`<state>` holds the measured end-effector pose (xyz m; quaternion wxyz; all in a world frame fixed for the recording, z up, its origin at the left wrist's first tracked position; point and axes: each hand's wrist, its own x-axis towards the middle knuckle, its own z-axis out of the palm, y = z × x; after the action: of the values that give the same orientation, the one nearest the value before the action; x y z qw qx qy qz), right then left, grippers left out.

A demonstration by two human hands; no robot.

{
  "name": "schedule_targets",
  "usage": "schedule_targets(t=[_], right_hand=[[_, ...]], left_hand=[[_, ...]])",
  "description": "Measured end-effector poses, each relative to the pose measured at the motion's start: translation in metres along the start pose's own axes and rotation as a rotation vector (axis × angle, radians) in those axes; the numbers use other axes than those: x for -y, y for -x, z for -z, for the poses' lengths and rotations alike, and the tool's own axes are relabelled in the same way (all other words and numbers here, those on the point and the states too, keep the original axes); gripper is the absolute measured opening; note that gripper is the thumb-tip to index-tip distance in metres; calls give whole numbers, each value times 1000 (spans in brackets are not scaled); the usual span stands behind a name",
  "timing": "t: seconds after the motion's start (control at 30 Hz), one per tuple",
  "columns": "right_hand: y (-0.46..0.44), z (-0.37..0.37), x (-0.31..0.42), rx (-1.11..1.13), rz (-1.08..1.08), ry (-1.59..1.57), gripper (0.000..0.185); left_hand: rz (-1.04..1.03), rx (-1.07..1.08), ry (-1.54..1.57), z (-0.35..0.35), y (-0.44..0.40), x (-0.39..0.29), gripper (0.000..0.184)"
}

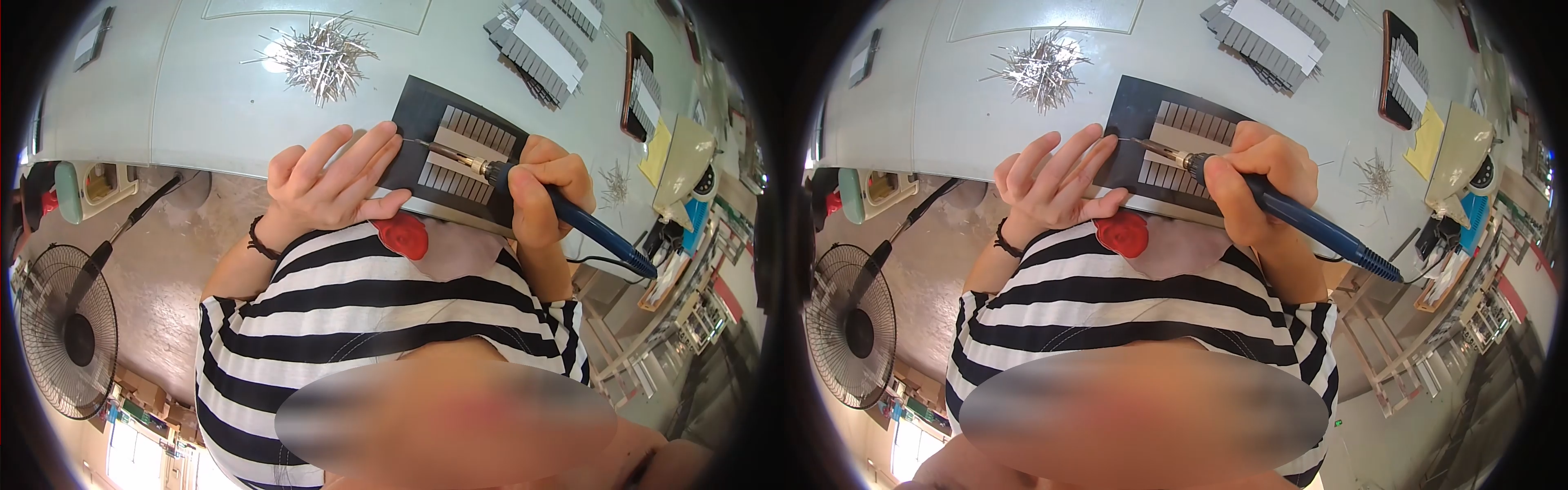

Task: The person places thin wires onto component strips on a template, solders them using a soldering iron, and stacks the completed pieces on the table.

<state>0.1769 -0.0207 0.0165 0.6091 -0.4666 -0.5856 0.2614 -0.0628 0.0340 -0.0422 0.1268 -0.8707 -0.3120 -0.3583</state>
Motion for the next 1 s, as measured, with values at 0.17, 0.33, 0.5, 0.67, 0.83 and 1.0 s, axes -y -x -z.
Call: schedule_targets(t=[0.17, 0.33, 0.5, 0.67, 0.83, 1.0], right_hand=[[2, -1, 1, -53, -99, -26, 18], [5, -2, 2, -70, -125, -45, 19], [6, 0, -1, -185, -205, -147, 19], [0, 0, 11, -157, -210, -71, 16], [-1, 0, 8, -94, -211, -36, 16], [2, 0, 0, -145, -201, -132, 22]], left_hand=[[7, 16, 10, 1, -1, -1, 46], [9, 33, 18, 3, -2, 0, 45], [-20, 82, -11, 5, -3, 0, 48], [15, 45, 22, 4, -5, -1, 44], [17, 46, 28, 4, -4, -1, 44], [12, 57, 33, 5, -5, 0, 44]])
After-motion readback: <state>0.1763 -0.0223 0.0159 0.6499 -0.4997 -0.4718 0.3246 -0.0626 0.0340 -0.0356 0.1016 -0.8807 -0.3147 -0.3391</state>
